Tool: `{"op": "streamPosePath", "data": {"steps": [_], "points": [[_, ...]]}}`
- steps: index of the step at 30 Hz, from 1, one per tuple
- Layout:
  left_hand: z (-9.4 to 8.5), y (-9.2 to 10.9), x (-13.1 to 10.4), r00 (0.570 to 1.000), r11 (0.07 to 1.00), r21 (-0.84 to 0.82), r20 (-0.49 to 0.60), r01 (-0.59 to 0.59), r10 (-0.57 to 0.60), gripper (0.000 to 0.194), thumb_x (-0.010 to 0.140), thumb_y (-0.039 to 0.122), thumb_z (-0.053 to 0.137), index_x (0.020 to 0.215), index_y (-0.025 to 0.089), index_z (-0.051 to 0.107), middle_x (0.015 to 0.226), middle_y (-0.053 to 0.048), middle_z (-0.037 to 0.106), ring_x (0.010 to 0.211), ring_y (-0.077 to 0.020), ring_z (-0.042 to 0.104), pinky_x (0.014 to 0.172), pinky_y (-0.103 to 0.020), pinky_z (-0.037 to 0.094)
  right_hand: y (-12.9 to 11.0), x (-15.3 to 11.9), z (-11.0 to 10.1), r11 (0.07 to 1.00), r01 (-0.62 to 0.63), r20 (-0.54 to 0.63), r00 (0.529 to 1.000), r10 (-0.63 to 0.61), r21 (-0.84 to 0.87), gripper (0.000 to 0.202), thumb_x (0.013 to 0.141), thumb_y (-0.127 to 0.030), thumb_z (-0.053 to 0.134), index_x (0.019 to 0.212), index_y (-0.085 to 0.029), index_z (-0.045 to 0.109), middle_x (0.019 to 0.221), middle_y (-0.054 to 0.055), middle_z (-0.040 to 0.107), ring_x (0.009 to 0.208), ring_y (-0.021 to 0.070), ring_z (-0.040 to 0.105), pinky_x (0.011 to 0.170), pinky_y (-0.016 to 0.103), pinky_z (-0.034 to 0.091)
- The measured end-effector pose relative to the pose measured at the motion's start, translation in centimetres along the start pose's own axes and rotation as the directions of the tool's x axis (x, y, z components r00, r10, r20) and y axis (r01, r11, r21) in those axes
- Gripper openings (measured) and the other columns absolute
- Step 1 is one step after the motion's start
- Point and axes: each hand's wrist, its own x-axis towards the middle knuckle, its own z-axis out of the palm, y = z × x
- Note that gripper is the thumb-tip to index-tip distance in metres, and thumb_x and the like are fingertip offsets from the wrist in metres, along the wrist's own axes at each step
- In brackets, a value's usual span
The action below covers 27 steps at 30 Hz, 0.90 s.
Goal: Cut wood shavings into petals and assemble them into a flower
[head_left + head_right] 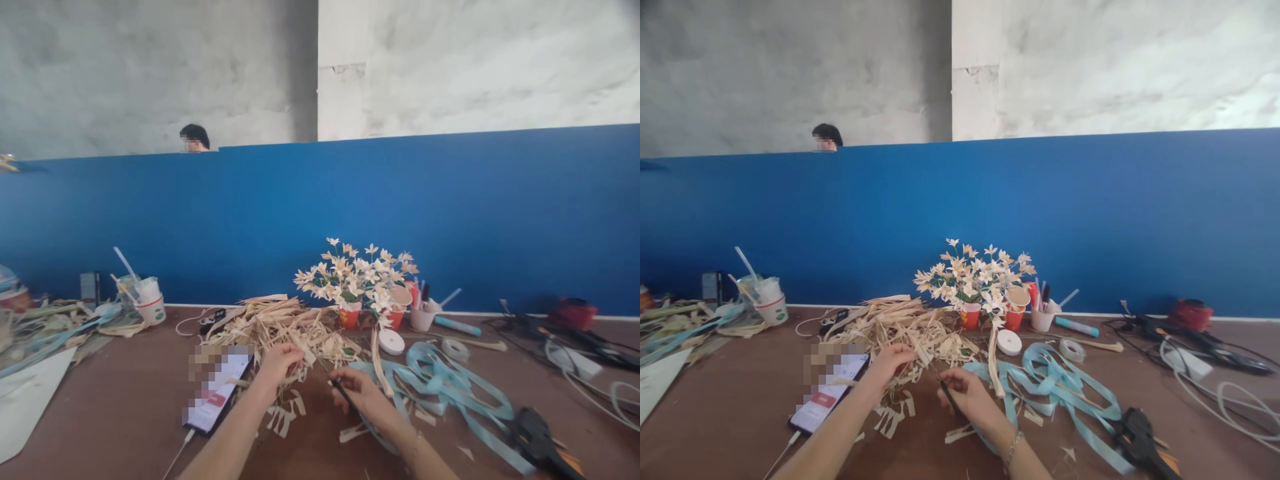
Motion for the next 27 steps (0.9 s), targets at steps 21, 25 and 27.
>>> {"op": "streamPosePath", "data": {"steps": [21, 25, 27], "points": [[1.6, -1.4, -2.0, 0.988, 0.862, -0.484, 0.096, 0.151, -0.120, 0.026, 0.056, 0.031, 0.076, 0.068, 0.014, 0.059, 0.060, 0.003, 0.059, 0.050, -0.0065, 0.051, 0.046, -0.016, 0.033, 1.2, 0.4, 0.3, 0.990, 0.094, -0.112, 0.988, -0.106, -0.106, 0.042, 0.056, -0.033, 0.074, 0.091, -0.017, 0.056, 0.072, -0.001, 0.059, 0.068, 0.0140, 0.056, 0.062, 0.024, 0.044], [2.1, -1.0, -2.5, 0.995, 0.840, -0.533, 0.070, 0.101, -0.076, 0.024, 0.057, 0.027, 0.077, 0.067, 0.014, 0.060, 0.054, 0.005, 0.053, 0.045, -0.0039, 0.047, 0.042, -0.014, 0.032, 0.6, 0.1, 0.9, 0.994, 0.109, -0.162, 0.981, -0.111, -0.023, 0.044, 0.056, -0.034, 0.074, 0.092, -0.018, 0.055, 0.073, 0.000, 0.061, 0.069, 0.0159, 0.057, 0.063, 0.026, 0.046], [2.4, -0.9, -2.7, 0.996, 0.826, -0.558, 0.072, 0.080, -0.048, 0.024, 0.056, 0.026, 0.077, 0.068, 0.014, 0.062, 0.056, 0.004, 0.055, 0.048, -0.0045, 0.050, 0.044, -0.014, 0.035, 0.4, 0.0, 1.4, 0.994, 0.109, -0.168, 0.980, -0.104, 0.024, 0.047, 0.055, -0.034, 0.075, 0.094, -0.018, 0.054, 0.072, 0.000, 0.062, 0.068, 0.0167, 0.058, 0.062, 0.027, 0.047]]}}
